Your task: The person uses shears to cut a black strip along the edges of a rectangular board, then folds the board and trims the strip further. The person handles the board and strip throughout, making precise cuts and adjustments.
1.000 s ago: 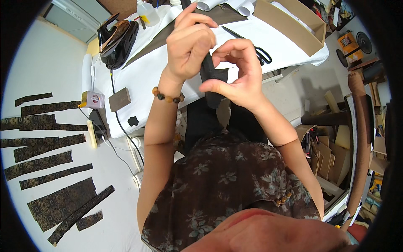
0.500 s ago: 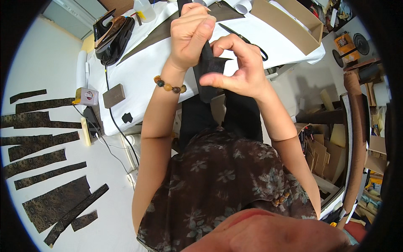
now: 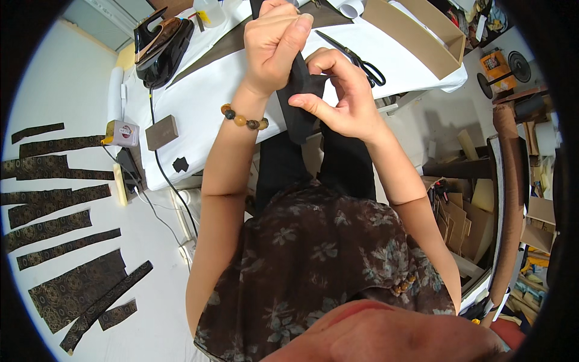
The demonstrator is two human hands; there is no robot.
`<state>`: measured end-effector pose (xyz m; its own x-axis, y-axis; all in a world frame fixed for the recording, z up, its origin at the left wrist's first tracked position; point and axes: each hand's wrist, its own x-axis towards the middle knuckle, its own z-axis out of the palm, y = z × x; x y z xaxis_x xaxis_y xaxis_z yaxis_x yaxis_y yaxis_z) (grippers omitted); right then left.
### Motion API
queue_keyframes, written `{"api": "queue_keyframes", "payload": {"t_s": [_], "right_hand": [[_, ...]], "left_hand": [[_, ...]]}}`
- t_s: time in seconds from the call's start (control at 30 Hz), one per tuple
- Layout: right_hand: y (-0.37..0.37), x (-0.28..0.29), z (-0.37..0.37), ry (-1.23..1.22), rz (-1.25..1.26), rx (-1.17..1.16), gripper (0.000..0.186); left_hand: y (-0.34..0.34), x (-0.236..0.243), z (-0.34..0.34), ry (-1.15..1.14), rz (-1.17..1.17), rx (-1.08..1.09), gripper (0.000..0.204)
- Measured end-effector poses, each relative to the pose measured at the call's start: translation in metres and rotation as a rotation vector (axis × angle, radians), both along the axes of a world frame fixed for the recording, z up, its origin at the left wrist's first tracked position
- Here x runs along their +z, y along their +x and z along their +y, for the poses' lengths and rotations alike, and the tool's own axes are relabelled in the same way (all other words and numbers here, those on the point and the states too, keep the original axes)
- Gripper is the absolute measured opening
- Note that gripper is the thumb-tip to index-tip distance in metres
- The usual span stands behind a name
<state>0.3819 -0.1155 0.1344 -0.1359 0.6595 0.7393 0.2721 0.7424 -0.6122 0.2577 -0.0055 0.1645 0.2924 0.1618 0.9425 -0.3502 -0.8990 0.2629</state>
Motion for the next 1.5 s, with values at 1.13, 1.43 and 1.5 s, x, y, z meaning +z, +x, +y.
{"api": "queue_keyframes", "payload": {"t_s": [1.13,1.43,1.5], "right_hand": [[0.004,0.024,0.005,0.160,0.021,-0.008,0.027],[0.015,0.034,0.005,-0.239,0.203,0.168,0.046],[0.010,0.020,0.002,-0.106,0.221,0.040,0.060]], "left_hand": [[0.003,0.002,-0.003,0.012,-0.012,0.002,0.036],[0.008,-0.001,0.004,-0.008,0.006,0.027,0.035],[0.013,0.000,0.003,-0.024,-0.002,0.014,0.036]]}}
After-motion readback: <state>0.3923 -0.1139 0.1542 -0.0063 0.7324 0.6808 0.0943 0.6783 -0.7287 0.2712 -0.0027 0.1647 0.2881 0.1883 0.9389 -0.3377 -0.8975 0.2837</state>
